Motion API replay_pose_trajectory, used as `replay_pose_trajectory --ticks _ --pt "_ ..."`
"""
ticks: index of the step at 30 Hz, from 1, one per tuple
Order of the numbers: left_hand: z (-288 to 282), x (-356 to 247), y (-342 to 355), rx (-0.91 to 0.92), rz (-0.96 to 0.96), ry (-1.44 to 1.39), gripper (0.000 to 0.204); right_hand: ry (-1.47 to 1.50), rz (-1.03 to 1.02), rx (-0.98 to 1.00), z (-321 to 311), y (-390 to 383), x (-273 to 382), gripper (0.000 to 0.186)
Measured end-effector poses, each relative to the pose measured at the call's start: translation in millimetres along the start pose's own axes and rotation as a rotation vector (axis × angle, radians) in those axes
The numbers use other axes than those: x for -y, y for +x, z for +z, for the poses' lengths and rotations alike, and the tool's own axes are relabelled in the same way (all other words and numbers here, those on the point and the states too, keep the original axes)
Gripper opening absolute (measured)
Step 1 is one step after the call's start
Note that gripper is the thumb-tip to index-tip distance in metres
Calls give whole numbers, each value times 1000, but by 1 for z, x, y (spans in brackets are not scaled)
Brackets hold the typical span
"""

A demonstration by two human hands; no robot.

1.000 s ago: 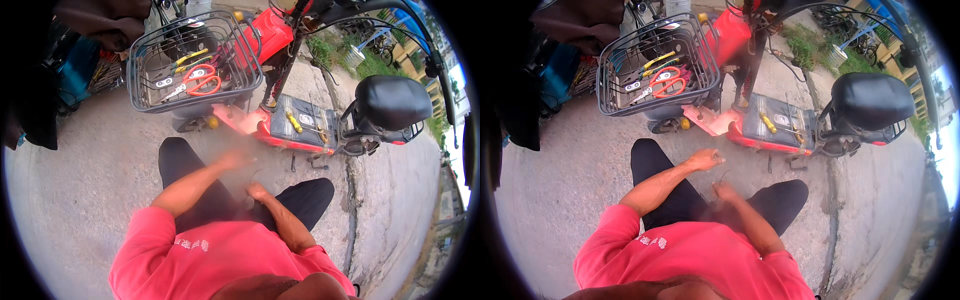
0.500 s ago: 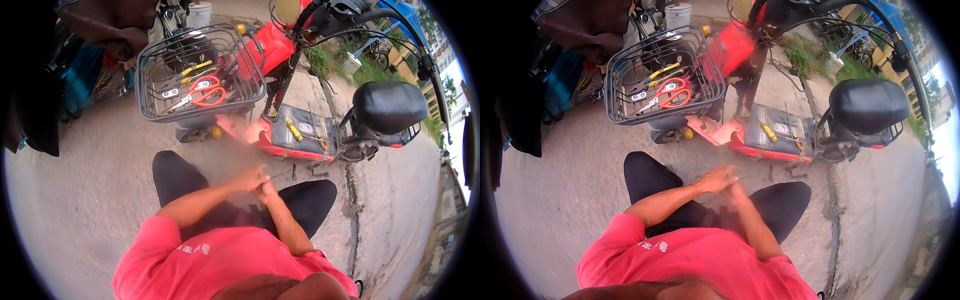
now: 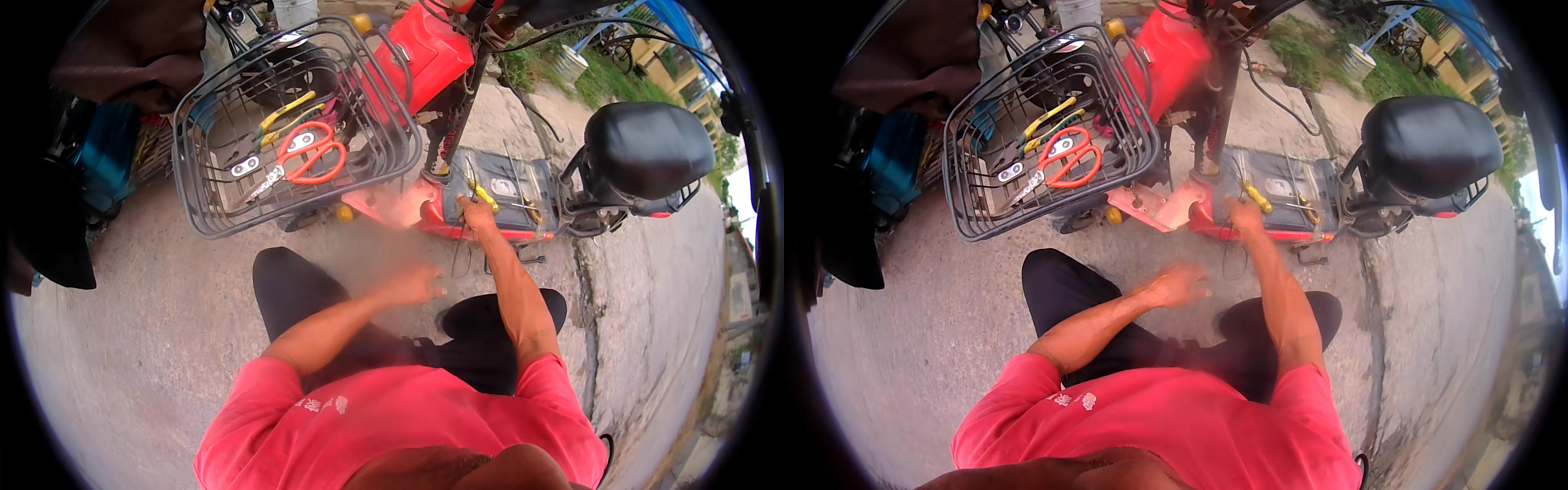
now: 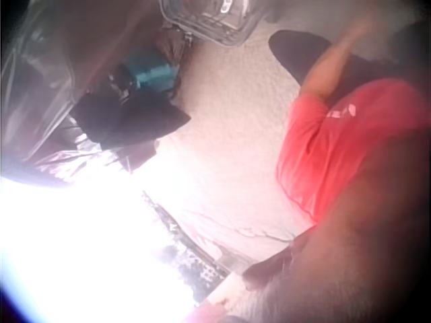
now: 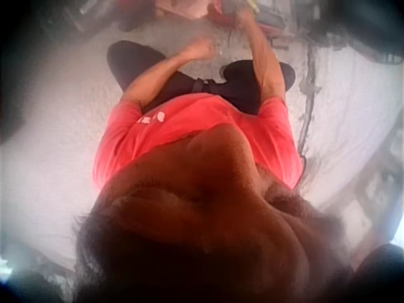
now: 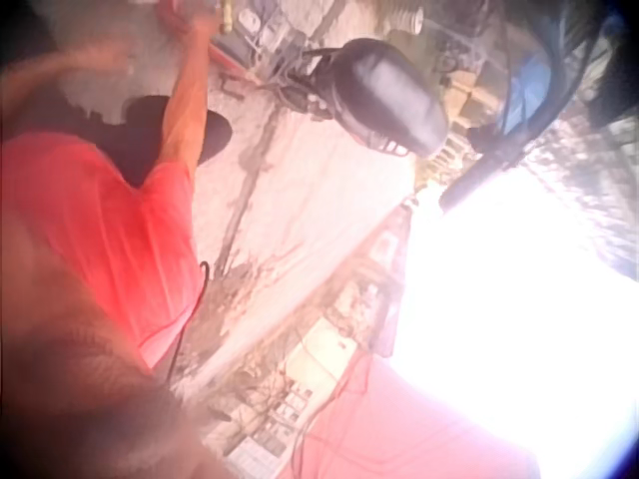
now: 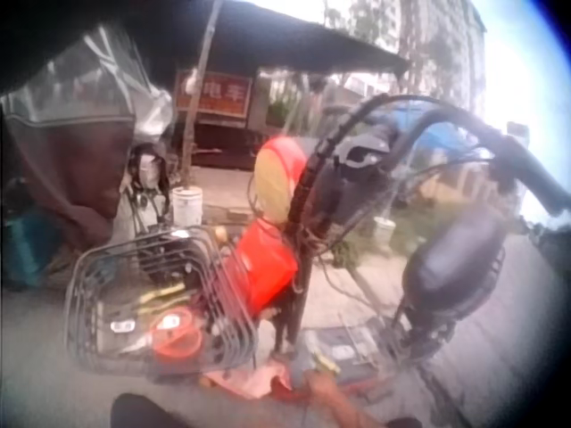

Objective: The person searches through a red plastic bag for mechanical components and then works on the front wiring and handlebar assembly of a red electric scooter.

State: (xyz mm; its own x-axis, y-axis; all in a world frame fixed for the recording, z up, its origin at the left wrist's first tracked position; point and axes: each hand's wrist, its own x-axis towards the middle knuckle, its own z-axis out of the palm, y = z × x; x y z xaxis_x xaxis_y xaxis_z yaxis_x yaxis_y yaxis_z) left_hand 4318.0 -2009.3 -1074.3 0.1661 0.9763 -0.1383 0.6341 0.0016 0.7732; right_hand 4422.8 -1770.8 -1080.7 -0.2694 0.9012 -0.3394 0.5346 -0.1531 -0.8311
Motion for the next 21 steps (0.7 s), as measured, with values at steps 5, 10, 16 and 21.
replay_pose_trajectory --ticks 5,10,16,21 --pt "-4 6 3 69 68 74 49 -343 -205 -153 15 27 -4 70" --pt "-10 -2 2 31 98 67 46 -527 -328 -192 1 23 -23 84" --pt "-12 -6 -3 91 113 86 47 -730 -337 -174 -22 -1 -33 81" --pt "-18 -4 -12 51 92 25 47 -650 -392 -47 -48 -47 35 67"
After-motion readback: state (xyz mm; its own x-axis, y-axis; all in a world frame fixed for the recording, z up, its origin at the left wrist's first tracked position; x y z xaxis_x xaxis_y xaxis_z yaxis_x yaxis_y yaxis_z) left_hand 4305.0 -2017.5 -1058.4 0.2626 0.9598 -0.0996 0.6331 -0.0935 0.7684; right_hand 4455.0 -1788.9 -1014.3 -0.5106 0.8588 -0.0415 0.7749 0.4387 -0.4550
